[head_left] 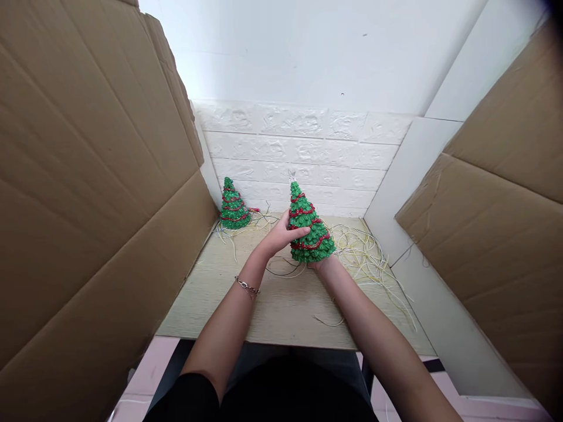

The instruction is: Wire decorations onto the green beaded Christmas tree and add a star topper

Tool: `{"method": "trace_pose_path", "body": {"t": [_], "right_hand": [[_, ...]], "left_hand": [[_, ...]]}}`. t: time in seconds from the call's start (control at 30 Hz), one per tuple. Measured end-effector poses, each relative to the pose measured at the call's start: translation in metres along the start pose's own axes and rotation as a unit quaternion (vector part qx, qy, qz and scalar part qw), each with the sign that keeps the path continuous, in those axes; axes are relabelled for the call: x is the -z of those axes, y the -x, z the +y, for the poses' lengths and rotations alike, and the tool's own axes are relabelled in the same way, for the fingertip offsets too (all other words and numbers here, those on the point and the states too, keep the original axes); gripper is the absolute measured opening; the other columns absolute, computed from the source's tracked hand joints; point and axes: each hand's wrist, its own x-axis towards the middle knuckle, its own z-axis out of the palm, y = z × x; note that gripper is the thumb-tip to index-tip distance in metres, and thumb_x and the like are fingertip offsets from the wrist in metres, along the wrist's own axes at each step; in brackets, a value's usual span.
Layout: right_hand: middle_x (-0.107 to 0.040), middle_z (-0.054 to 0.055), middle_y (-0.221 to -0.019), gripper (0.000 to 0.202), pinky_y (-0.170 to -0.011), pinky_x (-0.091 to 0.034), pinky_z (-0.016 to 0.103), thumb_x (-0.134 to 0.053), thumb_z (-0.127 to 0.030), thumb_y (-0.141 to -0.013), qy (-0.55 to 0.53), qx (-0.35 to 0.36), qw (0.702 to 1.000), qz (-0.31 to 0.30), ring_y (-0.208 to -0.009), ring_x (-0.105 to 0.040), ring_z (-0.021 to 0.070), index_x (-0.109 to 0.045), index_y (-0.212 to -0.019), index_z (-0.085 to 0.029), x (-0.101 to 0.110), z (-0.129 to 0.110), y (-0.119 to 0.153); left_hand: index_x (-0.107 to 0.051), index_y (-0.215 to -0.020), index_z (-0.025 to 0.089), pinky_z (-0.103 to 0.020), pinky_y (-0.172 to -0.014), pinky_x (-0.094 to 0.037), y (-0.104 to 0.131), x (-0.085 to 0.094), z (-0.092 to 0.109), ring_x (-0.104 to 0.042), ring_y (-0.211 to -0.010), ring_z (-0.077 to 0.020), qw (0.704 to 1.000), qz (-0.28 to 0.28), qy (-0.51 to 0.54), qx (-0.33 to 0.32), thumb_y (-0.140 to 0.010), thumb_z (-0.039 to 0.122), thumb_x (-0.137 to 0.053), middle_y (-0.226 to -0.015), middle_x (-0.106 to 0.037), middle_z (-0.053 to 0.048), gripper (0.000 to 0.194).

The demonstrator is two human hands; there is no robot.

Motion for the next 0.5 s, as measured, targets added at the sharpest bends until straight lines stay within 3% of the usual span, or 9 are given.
{"method": "trace_pose_path", "body": {"t": [0.17, 0.3, 0.5], "right_hand": [[-0.069, 0.001, -0.079, 0.027, -0.058, -0.05, 0.025, -0.046, -0.037, -0.083, -0.006, -0.034, 0.999, 0.03, -0.069, -0.061, 0.0145, -0.065, -0.086, -0.019, 0.0078, 0.0065, -0.0027], [-0.07, 0.001, -0.081, 0.027, -0.062, -0.051, 0.028, -0.046, -0.037, -0.083, -0.008, -0.039, 0.999, 0.034, -0.073, -0.063, 0.0159, -0.065, -0.087, -0.018, 0.0083, 0.0085, -0.0033], [-0.069, 0.0, -0.092, 0.026, -0.074, -0.052, 0.029, -0.044, -0.034, -0.084, 0.004, 0.01, 1.0, 0.022, -0.086, -0.062, 0.0149, -0.066, -0.09, -0.021, 0.0044, 0.0081, -0.0006]], "left_hand": [[-0.049, -0.11, 0.017, -0.038, -0.091, -0.045, -0.0043, -0.0038, -0.0055, -0.056, -0.107, -0.026, 0.998, 0.065, 0.012, -0.008, -0.058, 0.041, -0.076, -0.114, -0.06, -0.011, 0.063], [-0.05, -0.107, 0.016, -0.038, -0.091, -0.045, -0.0047, -0.0026, -0.0059, -0.056, -0.106, -0.0254, 0.997, 0.08, 0.013, -0.009, -0.057, 0.042, -0.077, -0.112, -0.061, -0.011, 0.062], [-0.046, -0.113, 0.018, -0.04, -0.094, -0.043, -0.0013, -0.0057, -0.0034, -0.055, -0.109, -0.0261, 0.998, 0.06, 0.03, 0.01, -0.056, 0.038, -0.078, -0.117, -0.058, -0.01, 0.068]]}}
